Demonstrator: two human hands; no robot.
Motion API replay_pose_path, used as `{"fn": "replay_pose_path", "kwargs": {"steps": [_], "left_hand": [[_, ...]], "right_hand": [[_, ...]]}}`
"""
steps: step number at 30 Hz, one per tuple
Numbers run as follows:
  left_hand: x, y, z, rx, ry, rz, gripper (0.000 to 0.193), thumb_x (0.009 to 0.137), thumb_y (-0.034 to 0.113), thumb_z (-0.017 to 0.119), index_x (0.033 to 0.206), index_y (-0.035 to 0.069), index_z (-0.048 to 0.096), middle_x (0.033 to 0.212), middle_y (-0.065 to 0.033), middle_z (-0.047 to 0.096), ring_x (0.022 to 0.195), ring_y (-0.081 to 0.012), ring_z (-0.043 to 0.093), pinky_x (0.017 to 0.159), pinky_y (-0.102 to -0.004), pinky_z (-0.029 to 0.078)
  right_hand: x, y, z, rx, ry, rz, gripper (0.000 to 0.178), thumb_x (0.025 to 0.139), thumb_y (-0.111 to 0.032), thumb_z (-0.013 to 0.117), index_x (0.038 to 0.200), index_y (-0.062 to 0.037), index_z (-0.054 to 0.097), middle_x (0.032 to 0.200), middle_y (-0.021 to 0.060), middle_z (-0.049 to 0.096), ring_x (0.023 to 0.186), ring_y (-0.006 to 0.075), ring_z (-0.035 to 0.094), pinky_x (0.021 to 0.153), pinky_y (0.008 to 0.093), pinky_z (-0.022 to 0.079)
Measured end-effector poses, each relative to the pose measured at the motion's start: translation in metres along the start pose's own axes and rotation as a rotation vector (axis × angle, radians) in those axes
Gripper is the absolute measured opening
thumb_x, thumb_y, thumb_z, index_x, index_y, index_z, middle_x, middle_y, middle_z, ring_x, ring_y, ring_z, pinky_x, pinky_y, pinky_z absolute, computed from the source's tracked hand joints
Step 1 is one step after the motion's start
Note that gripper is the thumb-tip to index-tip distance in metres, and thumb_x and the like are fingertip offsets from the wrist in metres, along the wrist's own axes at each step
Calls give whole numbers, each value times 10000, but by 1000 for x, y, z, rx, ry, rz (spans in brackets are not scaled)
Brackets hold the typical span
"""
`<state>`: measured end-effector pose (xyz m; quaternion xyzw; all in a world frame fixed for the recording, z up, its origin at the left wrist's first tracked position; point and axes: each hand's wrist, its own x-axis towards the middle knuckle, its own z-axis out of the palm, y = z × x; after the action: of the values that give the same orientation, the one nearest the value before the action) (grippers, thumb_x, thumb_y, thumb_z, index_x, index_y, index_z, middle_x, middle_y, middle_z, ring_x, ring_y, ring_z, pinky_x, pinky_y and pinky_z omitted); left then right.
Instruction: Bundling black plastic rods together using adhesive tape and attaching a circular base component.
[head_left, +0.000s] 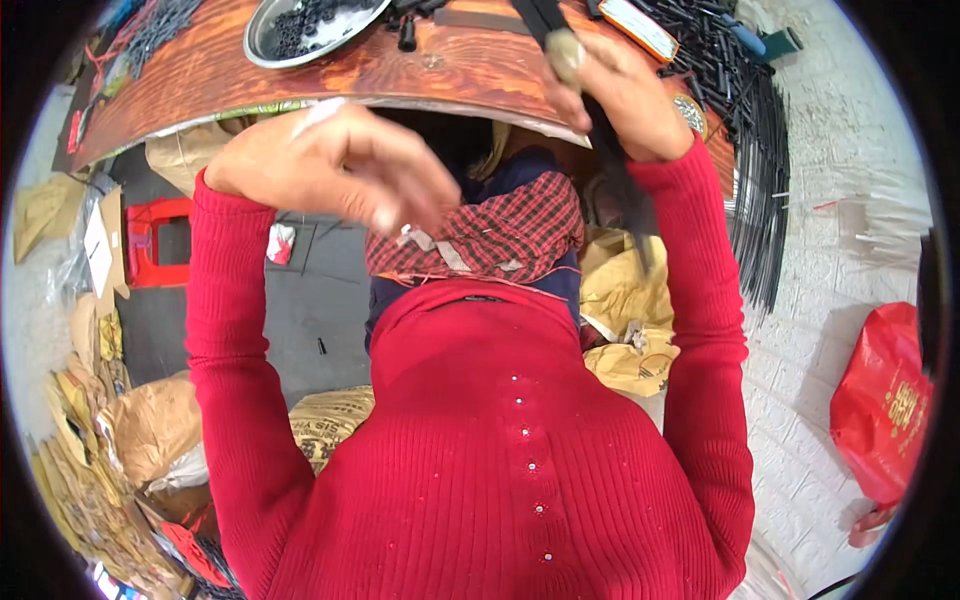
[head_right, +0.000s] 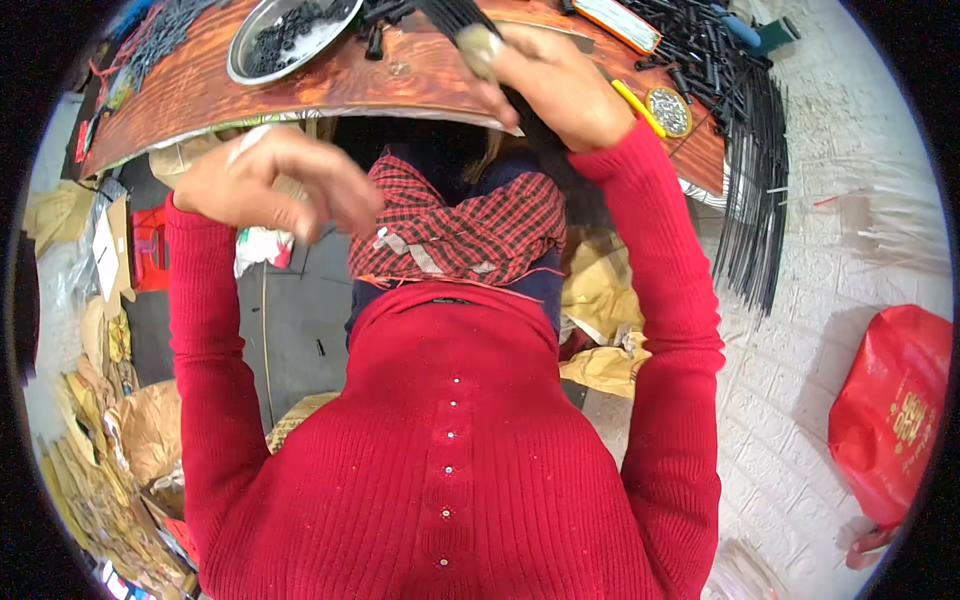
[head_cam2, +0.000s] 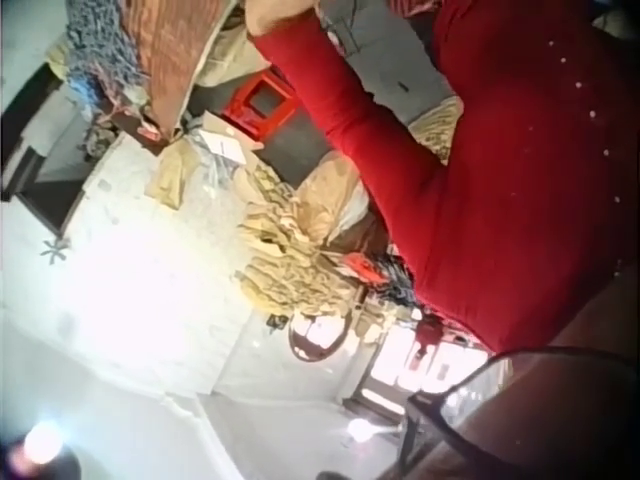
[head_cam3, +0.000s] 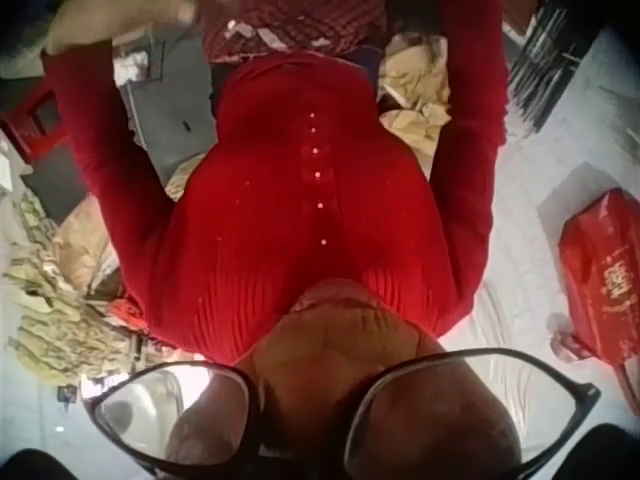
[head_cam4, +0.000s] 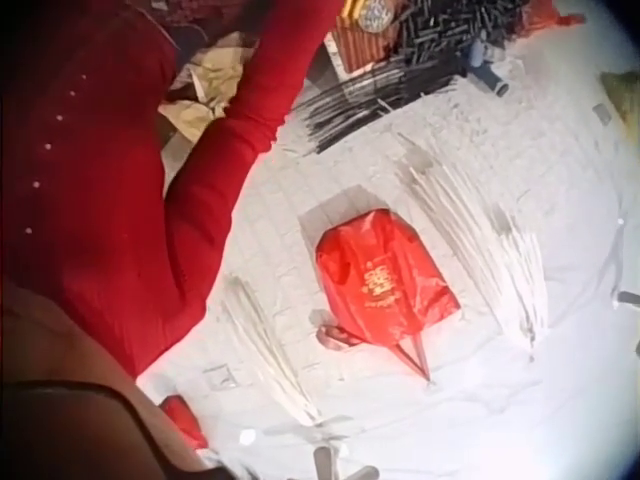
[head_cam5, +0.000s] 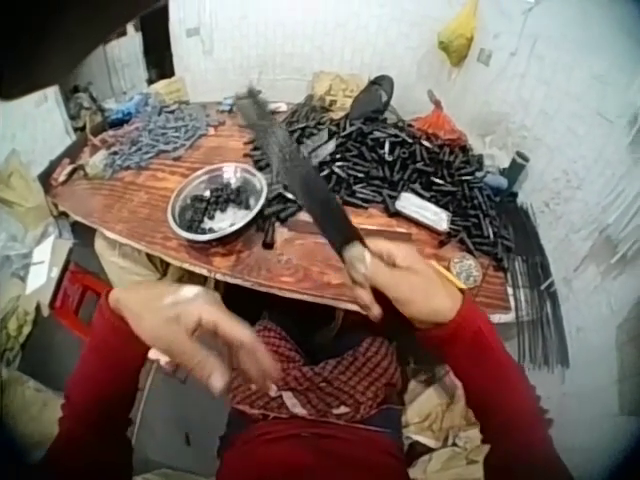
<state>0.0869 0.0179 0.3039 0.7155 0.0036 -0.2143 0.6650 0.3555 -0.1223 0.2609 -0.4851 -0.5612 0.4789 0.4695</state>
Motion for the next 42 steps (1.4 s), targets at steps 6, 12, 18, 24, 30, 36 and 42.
{"fn": "replay_pose_path", "kwargs": {"steps": [6, 12, 18, 24, 30, 36, 42], "left_hand": [[46, -1, -21, -55, 734, 346, 799, 897, 364, 727, 1451, -83, 364, 1354, -197, 563, 1218, -227, 563, 1024, -334, 456], [106, 5, -19, -321, 888, 562, 483, 1003, 291, 577, 1356, -30, 497, 1106, -128, 674, 984, -171, 645, 868, -309, 520], [145, -28, -8, -463, 949, 665, 318, 1010, 315, 580, 1131, 22, 591, 870, -29, 644, 700, -89, 573, 650, -226, 492], [160, -36, -23, -383, 1012, 667, 307, 1031, 297, 547, 1137, 13, 599, 813, -14, 629, 676, -65, 546, 631, -211, 457], [186, -26, -11, -274, 964, 730, 261, 1050, 284, 506, 1005, 36, 576, 750, -4, 605, 612, -62, 512, 576, -215, 426], [176, -16, -11, -300, 813, 659, 335, 1061, 338, 461, 1025, 27, 578, 857, -37, 637, 730, -77, 566, 671, -246, 466], [170, -1, -11, -548, 981, 649, 388, 1043, 366, 494, 1121, -4, 584, 989, -79, 670, 852, -128, 625, 786, -293, 511]], "right_hand": [[50, -15, 44, 134, 447, -333, 278, 1036, -290, 523, 1031, -23, 601, 820, 14, 610, 700, 76, 549, 602, 234, 458], [33, 59, 95, 139, 546, -190, 243, 1038, -234, 475, 1015, -18, 583, 682, 9, 559, 596, 83, 523, 566, 246, 441], [8, 105, 96, 302, 540, -92, 243, 1037, -235, 496, 1047, -7, 578, 742, 10, 578, 640, 101, 542, 609, 251, 461], [-4, 96, -3, 9, 528, -221, 469, 996, -321, 556, 1341, -7, 509, 1130, 46, 595, 1014, 127, 568, 874, 273, 461], [46, -9, -45, -541, 393, -334, 356, 957, -291, 636, 1121, 25, 642, 1039, 110, 646, 931, 155, 658, 766, 305, 544], [43, -38, -32, -1, 308, 35, 275, 962, -256, 641, 1036, 8, 669, 658, 27, 622, 376, 116, 554, 328, 237, 420], [23, -45, -29, -480, 461, -494, 250, 933, -206, 648, 1041, 15, 691, 851, 30, 660, 748, 139, 625, 710, 279, 514]]}}
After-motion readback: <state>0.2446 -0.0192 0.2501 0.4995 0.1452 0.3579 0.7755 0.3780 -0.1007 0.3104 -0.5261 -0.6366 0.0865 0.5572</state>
